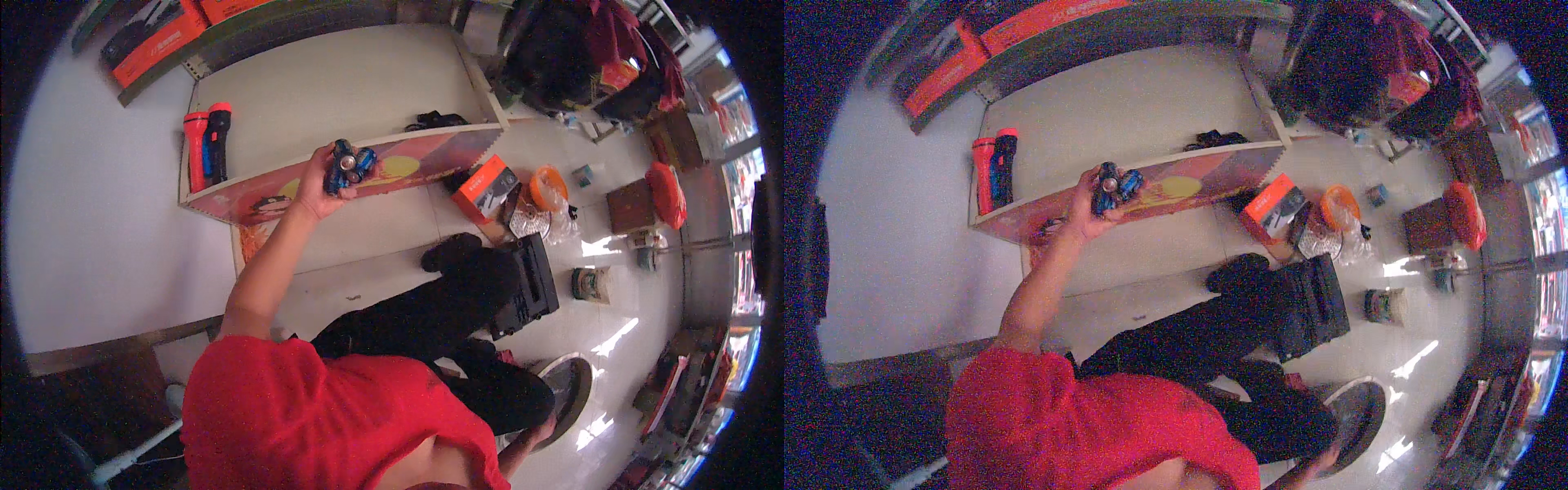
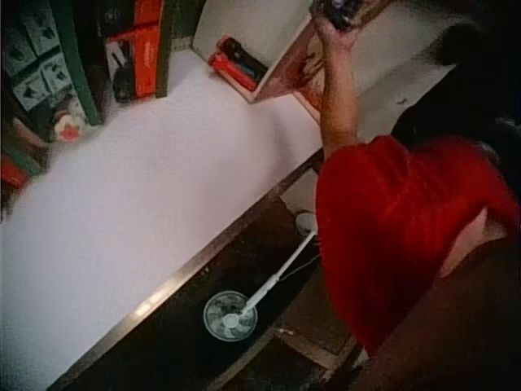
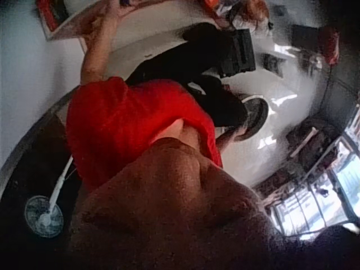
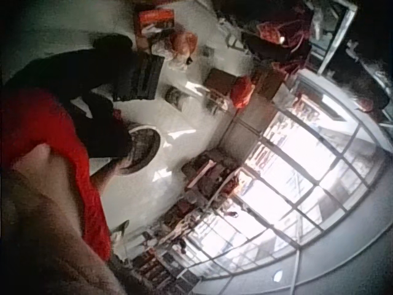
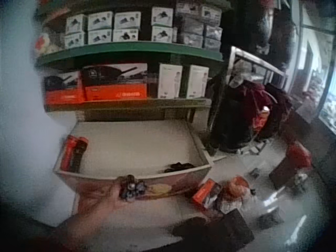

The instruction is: The person installs batteries into an electronic scale, fits the bottom plastic panel, and sets the metal weighing tray into place.

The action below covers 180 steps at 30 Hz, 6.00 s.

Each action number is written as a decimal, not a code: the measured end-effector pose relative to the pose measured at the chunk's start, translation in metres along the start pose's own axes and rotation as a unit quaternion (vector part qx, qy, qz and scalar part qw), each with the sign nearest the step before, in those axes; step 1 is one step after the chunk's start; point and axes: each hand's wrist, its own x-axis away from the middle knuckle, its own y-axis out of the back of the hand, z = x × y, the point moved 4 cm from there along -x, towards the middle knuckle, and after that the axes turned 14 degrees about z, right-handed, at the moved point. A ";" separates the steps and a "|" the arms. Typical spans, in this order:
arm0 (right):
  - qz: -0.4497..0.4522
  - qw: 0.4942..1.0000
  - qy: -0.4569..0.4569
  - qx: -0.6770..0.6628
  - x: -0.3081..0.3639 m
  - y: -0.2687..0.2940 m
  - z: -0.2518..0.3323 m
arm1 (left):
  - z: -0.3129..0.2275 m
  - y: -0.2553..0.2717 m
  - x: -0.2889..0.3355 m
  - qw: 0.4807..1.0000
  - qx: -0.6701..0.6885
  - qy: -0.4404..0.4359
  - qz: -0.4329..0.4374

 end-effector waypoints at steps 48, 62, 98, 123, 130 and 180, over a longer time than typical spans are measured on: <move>0.062 0.680 0.129 -0.719 -0.006 -0.060 0.412 | 0.216 -0.207 0.062 0.591 -0.719 0.018 0.366; 0.054 0.700 0.068 -0.709 -0.001 -0.063 0.403 | 0.186 -0.126 0.030 0.974 -0.023 0.176 -0.138; 0.094 0.791 0.029 -0.604 -0.028 -0.101 0.382 | -0.136 0.101 0.061 0.839 -0.440 0.010 -0.319; 0.068 0.747 -0.053 -0.659 -0.049 -0.103 0.386 | -0.212 0.200 0.076 0.307 -0.824 0.105 -0.465; 0.045 0.718 -0.016 -0.694 -0.050 -0.104 0.360 | -0.189 0.117 0.104 0.298 -0.835 -0.141 -0.441; 0.236 0.797 0.077 -0.551 -0.024 -0.046 0.378 | 0.317 -0.145 0.037 0.880 -0.130 0.456 0.021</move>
